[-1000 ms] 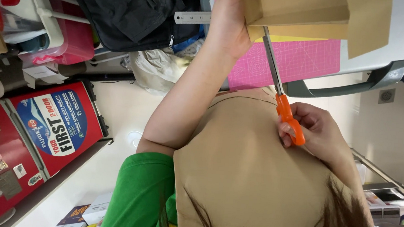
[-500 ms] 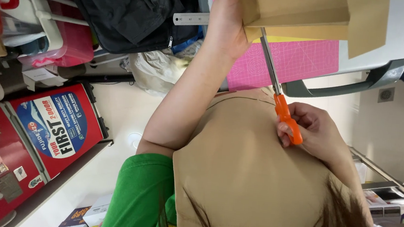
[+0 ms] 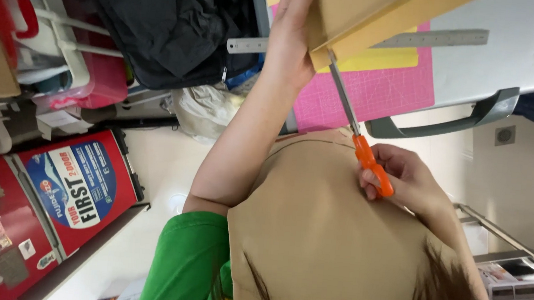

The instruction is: Assembling a small cardboard box by folding, measuring, and cutting with scissors.

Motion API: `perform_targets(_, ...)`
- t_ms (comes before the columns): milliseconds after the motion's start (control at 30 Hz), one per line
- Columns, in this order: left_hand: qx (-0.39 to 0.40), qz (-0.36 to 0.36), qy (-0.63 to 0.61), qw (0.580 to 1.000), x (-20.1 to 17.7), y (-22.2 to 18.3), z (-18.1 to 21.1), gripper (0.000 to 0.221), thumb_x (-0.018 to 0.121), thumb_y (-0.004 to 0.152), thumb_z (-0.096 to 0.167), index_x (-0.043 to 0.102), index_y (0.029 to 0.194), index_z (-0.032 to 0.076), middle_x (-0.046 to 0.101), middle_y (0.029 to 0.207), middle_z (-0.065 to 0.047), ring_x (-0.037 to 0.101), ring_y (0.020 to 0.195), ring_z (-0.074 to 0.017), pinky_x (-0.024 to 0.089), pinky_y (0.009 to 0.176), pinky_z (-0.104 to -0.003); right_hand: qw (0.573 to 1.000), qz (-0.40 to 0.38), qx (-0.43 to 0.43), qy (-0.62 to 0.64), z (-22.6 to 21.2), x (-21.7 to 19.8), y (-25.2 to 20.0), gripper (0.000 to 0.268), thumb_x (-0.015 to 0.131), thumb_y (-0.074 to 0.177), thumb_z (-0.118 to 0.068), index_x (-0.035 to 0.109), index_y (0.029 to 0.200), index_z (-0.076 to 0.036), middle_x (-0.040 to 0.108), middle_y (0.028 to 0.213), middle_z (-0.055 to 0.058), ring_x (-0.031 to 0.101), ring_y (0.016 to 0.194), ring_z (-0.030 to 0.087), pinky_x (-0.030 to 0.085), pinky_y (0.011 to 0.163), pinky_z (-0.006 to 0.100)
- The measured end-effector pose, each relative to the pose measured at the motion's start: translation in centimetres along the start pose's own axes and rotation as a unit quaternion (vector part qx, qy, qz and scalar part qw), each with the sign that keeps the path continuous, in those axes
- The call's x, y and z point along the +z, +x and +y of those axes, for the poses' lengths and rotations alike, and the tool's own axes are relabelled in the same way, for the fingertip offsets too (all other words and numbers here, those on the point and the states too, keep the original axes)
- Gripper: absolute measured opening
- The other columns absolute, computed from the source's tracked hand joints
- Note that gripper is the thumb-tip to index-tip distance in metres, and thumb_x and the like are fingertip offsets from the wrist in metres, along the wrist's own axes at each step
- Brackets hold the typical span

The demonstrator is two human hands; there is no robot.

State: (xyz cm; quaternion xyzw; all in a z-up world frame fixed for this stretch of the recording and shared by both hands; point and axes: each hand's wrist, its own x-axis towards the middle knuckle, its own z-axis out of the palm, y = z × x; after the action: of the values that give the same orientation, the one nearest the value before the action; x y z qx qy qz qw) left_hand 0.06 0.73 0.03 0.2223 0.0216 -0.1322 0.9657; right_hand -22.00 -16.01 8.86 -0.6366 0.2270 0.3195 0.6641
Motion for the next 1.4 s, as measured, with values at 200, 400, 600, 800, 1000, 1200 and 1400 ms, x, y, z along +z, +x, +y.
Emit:
perform_targets(200, 0.010, 0.041, 0.000, 0.999, 0.9, 0.6, 2.3, 0.047, 0.077, 0.097, 0.026, 0.056, 0.136, 0.010, 0.069, 0.124, -0.015, 0.067, 0.112, -0.0335, 0.056, 0.095, -0.051, 1.000, -0.012, 0.001, -0.006, -0.1, -0.7, -0.6, 0.015, 0.073, 0.085, -0.012, 0.066, 0.091, 0.000, 0.068, 0.072, 0.013, 0.059, 0.055, 0.020, 0.049, 0.058, 0.030)
perform_targets(400, 0.018, 0.109, 0.058, 0.992, 0.8, 0.5, 4.5, 0.054, 0.079, 0.089, 0.013, 0.054, 0.137, 0.013, 0.068, 0.124, -0.014, 0.068, 0.110, -0.0323, 0.059, 0.092, -0.047, 0.999, 0.034, -0.021, 0.000, 3.6, -5.3, 0.2, 0.029, 0.072, 0.082, -0.010, 0.068, 0.109, 0.001, 0.065, 0.079, 0.013, 0.057, 0.063, 0.023, 0.050, 0.058, 0.035)
perform_targets(600, -0.006, 0.140, 0.191, 0.972, 2.2, -0.7, 6.7, 0.055, 0.076, 0.088, 0.006, 0.055, 0.136, 0.022, 0.064, 0.104, -0.002, 0.063, 0.092, -0.0183, 0.054, 0.077, -0.034, 0.974, 0.088, -0.206, -0.003, 5.0, -7.9, 0.9, 0.021, 0.066, 0.094, -0.020, 0.064, 0.107, -0.003, 0.066, 0.081, 0.006, 0.059, 0.065, 0.013, 0.052, 0.058, 0.027)
perform_targets(800, -0.046, 0.142, 0.261, 0.954, 5.1, -2.7, 8.3, 0.057, 0.067, 0.088, 0.008, 0.051, 0.140, 0.024, 0.067, 0.115, -0.003, 0.066, 0.102, -0.0254, 0.058, 0.082, -0.045, 0.962, 0.109, -0.250, 0.017, 4.8, -7.9, 1.1, 0.016, 0.064, 0.095, -0.015, 0.060, 0.107, -0.005, 0.066, 0.085, 0.007, 0.061, 0.067, 0.013, 0.053, 0.061, 0.025)
perform_targets(1000, -0.047, 0.154, 0.244, 0.956, 5.3, -2.9, 8.5, 0.054, 0.065, 0.087, 0.005, 0.053, 0.138, 0.021, 0.068, 0.114, -0.005, 0.067, 0.099, -0.0262, 0.059, 0.080, -0.044, 0.965, 0.128, -0.226, 0.023, 4.0, -7.2, 1.4, 0.015, 0.063, 0.095, -0.014, 0.060, 0.107, -0.005, 0.066, 0.083, 0.008, 0.061, 0.066, 0.014, 0.053, 0.063, 0.027)
perform_targets(1200, -0.057, 0.175, 0.194, 0.963, 4.6, -2.9, 8.6, 0.057, 0.070, 0.085, 0.002, 0.059, 0.138, 0.018, 0.069, 0.110, -0.006, 0.066, 0.097, -0.0229, 0.055, 0.081, -0.035, 0.966, 0.111, -0.234, 0.019, 4.3, -7.1, 1.3, 0.017, 0.064, 0.094, -0.013, 0.060, 0.108, -0.004, 0.067, 0.087, 0.008, 0.063, 0.069, 0.015, 0.057, 0.065, 0.027)
perform_targets(1400, -0.051, 0.164, 0.185, 0.967, 4.6, -3.2, 8.8, 0.055, 0.070, 0.085, 0.003, 0.060, 0.136, 0.018, 0.067, 0.109, -0.006, 0.065, 0.097, -0.0223, 0.054, 0.081, -0.034, 0.968, 0.108, -0.224, -0.020, 3.5, -6.4, 0.1, 0.020, 0.065, 0.093, -0.016, 0.061, 0.108, -0.004, 0.066, 0.088, 0.007, 0.062, 0.072, 0.014, 0.058, 0.065, 0.028)
